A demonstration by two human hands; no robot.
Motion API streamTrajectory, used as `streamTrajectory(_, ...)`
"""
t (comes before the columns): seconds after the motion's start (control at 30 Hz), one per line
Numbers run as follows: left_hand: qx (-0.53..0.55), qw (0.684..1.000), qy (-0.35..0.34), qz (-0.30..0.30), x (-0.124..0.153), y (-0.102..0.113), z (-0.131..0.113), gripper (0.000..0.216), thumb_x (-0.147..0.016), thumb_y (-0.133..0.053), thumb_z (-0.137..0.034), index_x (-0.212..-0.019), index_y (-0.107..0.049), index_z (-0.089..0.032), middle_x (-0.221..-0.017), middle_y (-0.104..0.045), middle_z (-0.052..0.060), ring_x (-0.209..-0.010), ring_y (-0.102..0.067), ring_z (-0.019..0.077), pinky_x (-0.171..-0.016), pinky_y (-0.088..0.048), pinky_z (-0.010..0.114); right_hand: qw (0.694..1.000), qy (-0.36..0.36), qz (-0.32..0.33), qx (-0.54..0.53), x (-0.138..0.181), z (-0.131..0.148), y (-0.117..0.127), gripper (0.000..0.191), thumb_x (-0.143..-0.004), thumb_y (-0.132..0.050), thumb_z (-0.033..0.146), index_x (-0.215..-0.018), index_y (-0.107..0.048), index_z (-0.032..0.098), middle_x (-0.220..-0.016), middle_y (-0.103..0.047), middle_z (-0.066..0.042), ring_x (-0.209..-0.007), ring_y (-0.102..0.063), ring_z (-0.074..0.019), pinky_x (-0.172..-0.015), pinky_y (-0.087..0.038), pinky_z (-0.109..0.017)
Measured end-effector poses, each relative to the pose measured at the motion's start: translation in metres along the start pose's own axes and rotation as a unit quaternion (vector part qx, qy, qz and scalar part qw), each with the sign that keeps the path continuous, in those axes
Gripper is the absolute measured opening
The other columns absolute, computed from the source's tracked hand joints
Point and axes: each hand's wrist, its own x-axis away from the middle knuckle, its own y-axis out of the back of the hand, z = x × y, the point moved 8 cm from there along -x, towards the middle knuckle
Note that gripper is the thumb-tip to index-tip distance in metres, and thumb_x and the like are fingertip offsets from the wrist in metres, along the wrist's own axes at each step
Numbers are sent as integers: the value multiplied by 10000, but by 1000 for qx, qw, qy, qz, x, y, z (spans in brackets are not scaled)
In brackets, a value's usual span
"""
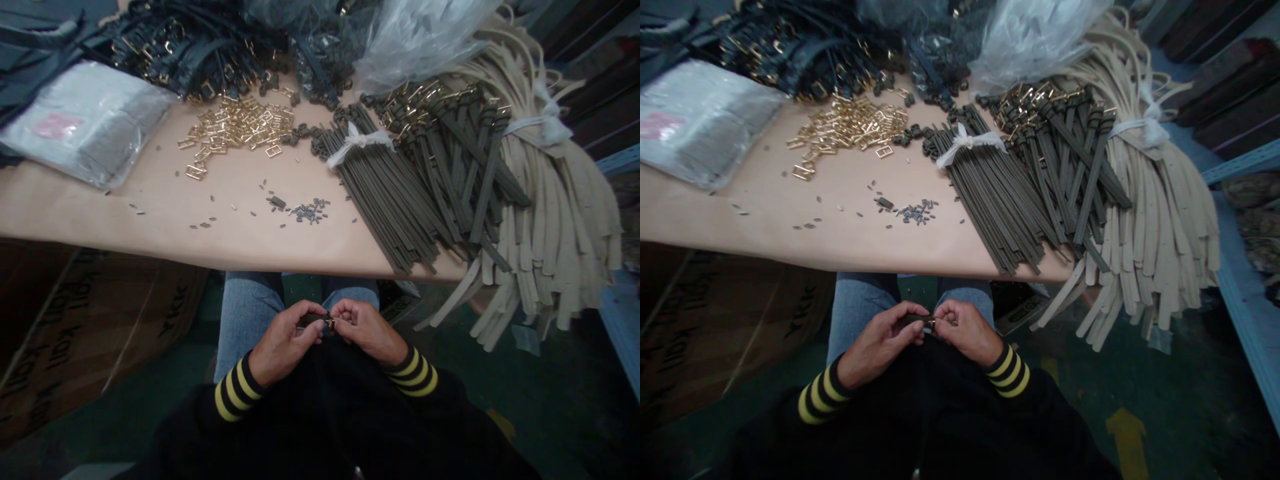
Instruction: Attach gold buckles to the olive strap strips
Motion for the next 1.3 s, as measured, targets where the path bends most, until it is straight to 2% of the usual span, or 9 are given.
streamTrajectory(0.1, 33, 995, -19, 93, 6, -2, -4, 242, -760, -454, -186, -970, -560, -131, -724, -568, 21, -626, -567, 102, -629, -473, 235, 998, -5, 33, -46, 0, -2, 1, 160, -672, -564, 266, -702, -478, 133, -566, -512, 27, -442, -383, -37, -391, -244, -150)
streamTrajectory(0.17, 52, 989, -30, 135, 8, -3, -5, 276, -787, -428, -193, -1028, -547, -132, -730, -565, 26, -634, -576, 104, -645, -481, 250, 995, -15, 62, -75, 1, -5, -1, 218, -655, -591, 314, -700, -480, 133, -551, -512, 31, -423, -364, -30, -376, -220, -146)
streamTrajectory(0.3, 65, 984, -41, 161, 8, -3, -3, 230, -784, -482, -232, -956, -599, -134, -775, -543, 23, -587, -568, 80, -610, -484, 235, 985, -38, 105, -129, 1, -9, -8, 293, -614, -628, 374, -697, -484, 133, -512, -507, 49, -345, -289, -8, -326, -173, -144)
streamTrajectory(0.5, 151, 973, 10, 174, 2, -10, 5, 240, -684, -618, -323, -811, -652, -121, -655, -549, -2, -513, -563, 76, -525, -491, 209, 977, -70, 123, -161, 4, -14, -16, 328, -567, -658, 389, -680, -486, 135, -462, -494, 67, -307, -277, -4, -297, -160, -139)
streamTrajectory(0.77, 222, 960, 101, 141, 3, -12, 27, 307, -623, -657, -378, -745, -652, -96, -589, -570, 6, -502, -552, 82, -442, -497, 185, 980, -67, 121, -143, 2, -15, -17, 282, -583, -637, 353, -677, -490, 133, -464, -493, 69, -311, -277, -5, -301, -166, -140)
streamTrajectory(0.97, 230, 956, 163, 78, 6, -12, 40, 256, -517, -742, -282, -624, -613, -88, -617, -611, 12, -557, -571, 79, -527, -504, 188, 986, -56, 108, -110, 0, -19, -17, 219, -605, -610, 301, -677, -492, 131, -481, -492, 62, -340, -288, -13, -318, -174, -144)
streamTrajectory(1.13, 229, 960, 159, 30, 4, -11, 42, 271, -526, -735, -274, -628, -563, -92, -568, -628, 9, -554, -588, 83, -558, -489, 194, 990, -45, 104, -88, 0, -19, -16, 226, -619, -606, 316, -680, -485, 135, -490, -484, 59, -363, -291, -20, -342, -183, -151)
streamTrajectory(1.3, 193, 974, 118, 27, 1, -10, 37, 261, -561, -707, -269, -619, -512, -104, -531, -617, -7, -499, -566, 68, -520, -463, 186, 994, -25, 94, -55, -1, -13, -13, 263, -617, -621, 350, -681, -488, 132, -533, -507, 36, -431, -367, -38, -405, -246, -162)
